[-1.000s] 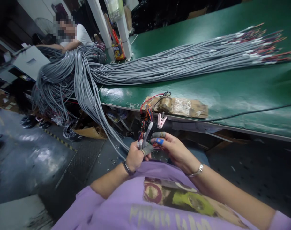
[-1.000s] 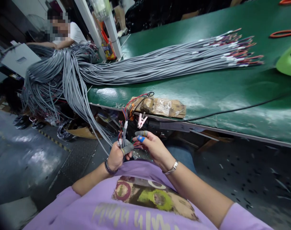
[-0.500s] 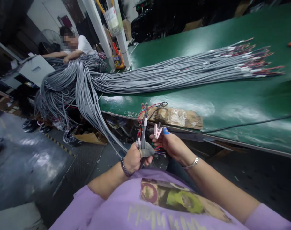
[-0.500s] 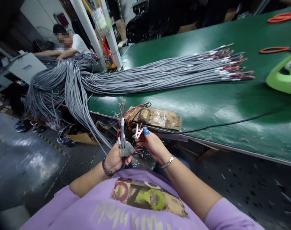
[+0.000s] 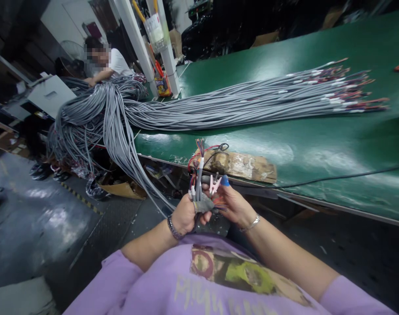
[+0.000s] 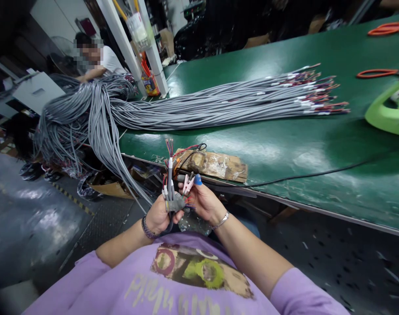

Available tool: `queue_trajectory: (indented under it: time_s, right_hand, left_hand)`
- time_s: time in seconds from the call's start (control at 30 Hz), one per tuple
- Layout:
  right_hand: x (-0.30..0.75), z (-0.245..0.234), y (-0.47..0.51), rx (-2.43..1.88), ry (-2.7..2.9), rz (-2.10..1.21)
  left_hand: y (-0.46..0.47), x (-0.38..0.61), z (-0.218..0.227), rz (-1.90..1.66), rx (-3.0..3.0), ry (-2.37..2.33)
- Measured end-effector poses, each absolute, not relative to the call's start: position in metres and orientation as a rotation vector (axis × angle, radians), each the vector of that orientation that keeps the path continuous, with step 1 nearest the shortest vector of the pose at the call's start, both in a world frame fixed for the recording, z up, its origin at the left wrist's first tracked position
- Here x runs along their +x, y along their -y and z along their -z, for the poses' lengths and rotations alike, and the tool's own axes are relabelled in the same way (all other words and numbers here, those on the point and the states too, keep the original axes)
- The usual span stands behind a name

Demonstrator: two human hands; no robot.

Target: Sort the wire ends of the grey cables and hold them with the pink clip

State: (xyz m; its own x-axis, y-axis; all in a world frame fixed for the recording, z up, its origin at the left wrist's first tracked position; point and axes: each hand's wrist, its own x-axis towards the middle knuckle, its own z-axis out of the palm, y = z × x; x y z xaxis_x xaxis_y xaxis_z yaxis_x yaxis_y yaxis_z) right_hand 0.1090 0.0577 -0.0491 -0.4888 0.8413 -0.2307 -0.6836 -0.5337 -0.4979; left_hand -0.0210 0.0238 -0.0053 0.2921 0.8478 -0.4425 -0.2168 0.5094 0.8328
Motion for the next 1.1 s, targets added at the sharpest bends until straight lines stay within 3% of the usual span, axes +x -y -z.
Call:
queue_trajectory:
  time_s: [1.1]
  right_hand:
    - [0.114,0.041,-0.053,-0.646,0.583,-2.002]
  left_hand:
    - [-0.004,-0.010,0.008,-1.012,0.737,-1.122]
